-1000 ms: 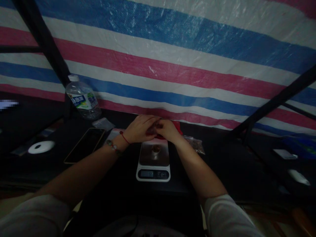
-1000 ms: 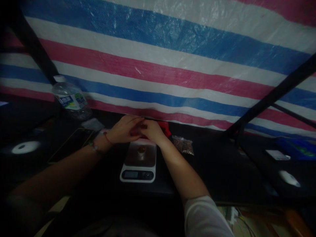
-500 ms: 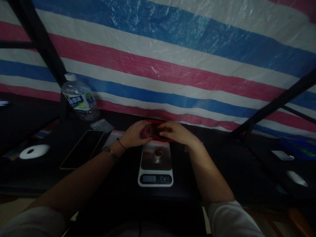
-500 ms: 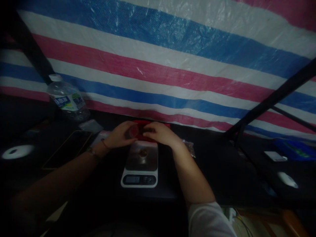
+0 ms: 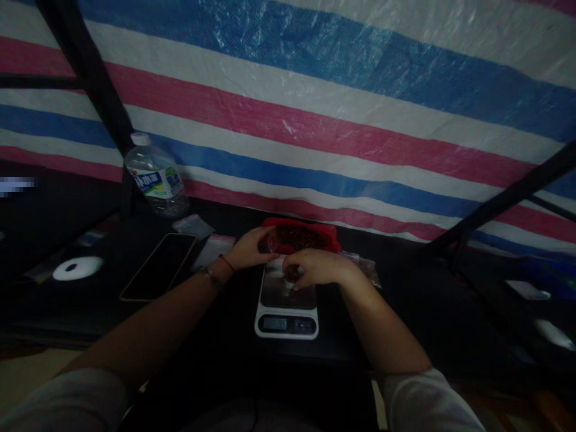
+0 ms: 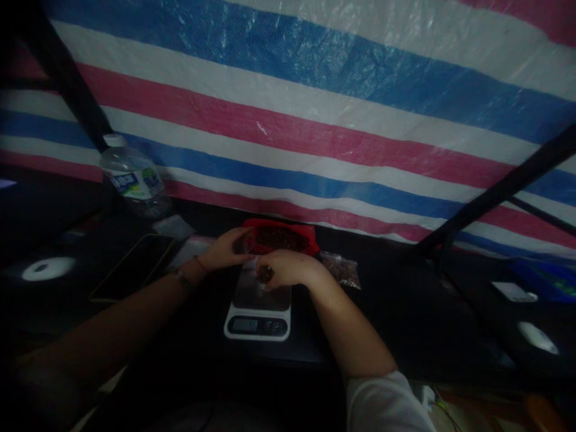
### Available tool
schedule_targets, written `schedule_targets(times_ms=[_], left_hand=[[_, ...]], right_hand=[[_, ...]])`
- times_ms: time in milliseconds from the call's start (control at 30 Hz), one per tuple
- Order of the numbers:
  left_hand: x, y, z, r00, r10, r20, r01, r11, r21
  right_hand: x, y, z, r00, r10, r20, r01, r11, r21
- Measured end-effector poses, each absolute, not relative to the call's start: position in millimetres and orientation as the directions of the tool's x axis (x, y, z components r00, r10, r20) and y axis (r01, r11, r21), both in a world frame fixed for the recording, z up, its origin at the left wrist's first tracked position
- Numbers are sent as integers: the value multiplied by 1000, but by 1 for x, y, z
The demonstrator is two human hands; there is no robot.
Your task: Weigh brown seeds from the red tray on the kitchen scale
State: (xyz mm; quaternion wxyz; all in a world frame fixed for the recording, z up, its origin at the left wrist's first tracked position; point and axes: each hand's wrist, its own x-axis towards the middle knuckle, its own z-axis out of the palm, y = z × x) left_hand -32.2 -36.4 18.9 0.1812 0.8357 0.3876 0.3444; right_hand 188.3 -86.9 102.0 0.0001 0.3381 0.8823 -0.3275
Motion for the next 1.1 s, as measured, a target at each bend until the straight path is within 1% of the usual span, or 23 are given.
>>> schedule_targets(times_ms=[67, 200, 367, 467, 567, 700, 833, 900, 1000, 1100], left_hand=[[-33, -34, 15, 452, 778, 436, 521, -627, 579], [-34, -30, 9, 402, 781, 478, 508, -625, 593], [-32, -34, 12, 388, 775, 499, 468, -632, 618], [-28, -40, 16, 405, 768, 496, 449, -640, 624], [-23, -46, 19, 411, 754, 511, 430, -655, 621], [-18, -50, 20, 388, 764, 515, 419, -644, 640], [-17, -51, 20, 372, 773, 514, 402, -633, 662], [-17, -51, 20, 364, 779, 510, 398, -625, 671], [-16, -52, 20, 343, 787, 513, 389, -616, 685], [-15, -53, 19, 332, 782, 527, 356, -622, 698]], right_hand=[[189, -85, 105, -781, 596, -184, 580, 585, -567], [191, -81, 112, -754, 656, 33, 530, 637, -560], [188, -72, 106, -633, 733, 249, 490, 629, -604], [186, -65, 96, -525, 784, 331, 468, 591, -657], [184, -61, 87, -459, 819, 345, 457, 551, -699], [182, -63, 86, -451, 842, 298, 452, 503, -737], [178, -69, 90, -421, 851, 313, 546, 513, -662], [176, -71, 92, -457, 815, 356, 545, 573, -612], [173, -72, 93, -535, 734, 419, 488, 673, -556], [172, -72, 93, -563, 706, 430, 457, 699, -549]])
